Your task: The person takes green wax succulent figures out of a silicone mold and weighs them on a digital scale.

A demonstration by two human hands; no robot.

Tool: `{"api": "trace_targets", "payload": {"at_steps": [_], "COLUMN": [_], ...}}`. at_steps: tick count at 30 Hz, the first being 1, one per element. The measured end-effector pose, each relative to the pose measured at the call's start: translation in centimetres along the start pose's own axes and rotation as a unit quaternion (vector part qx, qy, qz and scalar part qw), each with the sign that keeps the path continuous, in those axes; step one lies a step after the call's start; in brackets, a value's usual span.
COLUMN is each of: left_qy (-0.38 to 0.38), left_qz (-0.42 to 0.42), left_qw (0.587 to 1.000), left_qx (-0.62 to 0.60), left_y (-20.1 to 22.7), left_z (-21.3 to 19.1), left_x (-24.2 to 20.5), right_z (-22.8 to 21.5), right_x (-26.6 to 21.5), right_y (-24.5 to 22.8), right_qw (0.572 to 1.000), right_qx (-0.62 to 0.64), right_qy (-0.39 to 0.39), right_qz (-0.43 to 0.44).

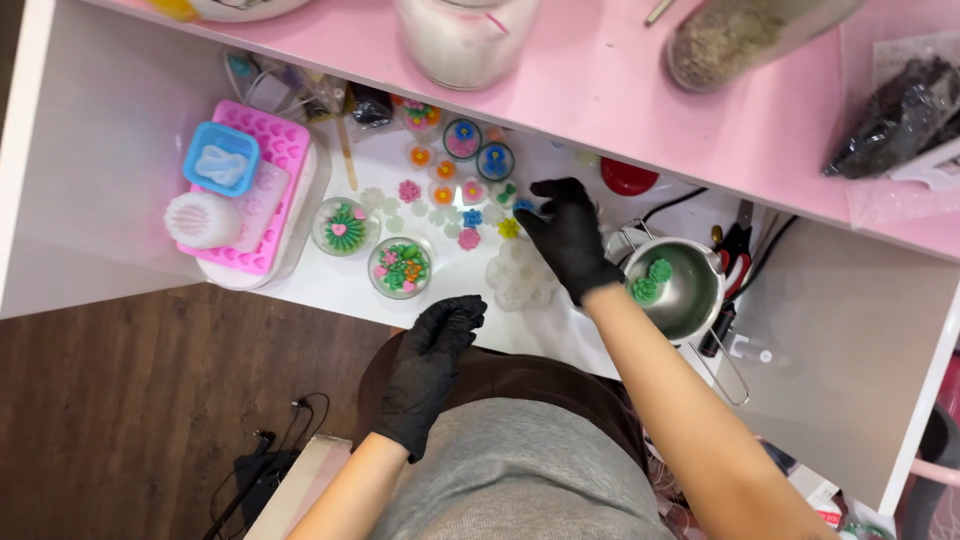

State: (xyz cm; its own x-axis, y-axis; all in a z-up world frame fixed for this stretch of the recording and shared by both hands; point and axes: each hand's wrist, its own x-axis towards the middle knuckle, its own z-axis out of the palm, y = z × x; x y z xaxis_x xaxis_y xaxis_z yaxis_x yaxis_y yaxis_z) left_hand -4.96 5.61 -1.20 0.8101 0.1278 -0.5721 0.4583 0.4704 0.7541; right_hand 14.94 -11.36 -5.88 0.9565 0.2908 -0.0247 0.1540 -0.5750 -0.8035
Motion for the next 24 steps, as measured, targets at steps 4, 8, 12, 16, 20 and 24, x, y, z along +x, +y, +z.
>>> {"api": "trace_targets", "payload": {"at_steps": [4,8,12,16,20,24], "left_qy": [-0.009,0.012,0.052,0.039,0.042,0.032], "left_qz": [0.019,0.019,-0.003,0.016,-0.006,-0.01], "left_qw": [1.0,1.0,0.998,0.999,0.999,0.999], "left_qx": [0.002,0.001,-0.019,-0.018,-0.022,-0.021], "left_y": [0.9,1.4,0.1,-0.3,0.5,0.4], "left_z": [-0.7,-1.9,-3.3,-3.9,-3.9,-3.7], "left_x": [-0.4,-1.0,-0.4,0.0,0.5,1.6], "right_z": [5.4,6.6,7.6,8.0,7.8,8.1], "right_x": [4.1,4.7,5.7,6.1,6.5,6.8], "right_y": [5.8,6.0,6.4,7.0,6.7,8.3], "right_qw": [0.972,0.969,0.924,0.903,0.911,0.925], "right_qx": [-0.19,-0.229,-0.361,-0.406,-0.38,-0.35], "right_qy": [0.008,-0.038,-0.091,-0.129,-0.16,-0.149], "right_qz": [-0.135,-0.08,-0.09,-0.052,-0.006,0.015]}}
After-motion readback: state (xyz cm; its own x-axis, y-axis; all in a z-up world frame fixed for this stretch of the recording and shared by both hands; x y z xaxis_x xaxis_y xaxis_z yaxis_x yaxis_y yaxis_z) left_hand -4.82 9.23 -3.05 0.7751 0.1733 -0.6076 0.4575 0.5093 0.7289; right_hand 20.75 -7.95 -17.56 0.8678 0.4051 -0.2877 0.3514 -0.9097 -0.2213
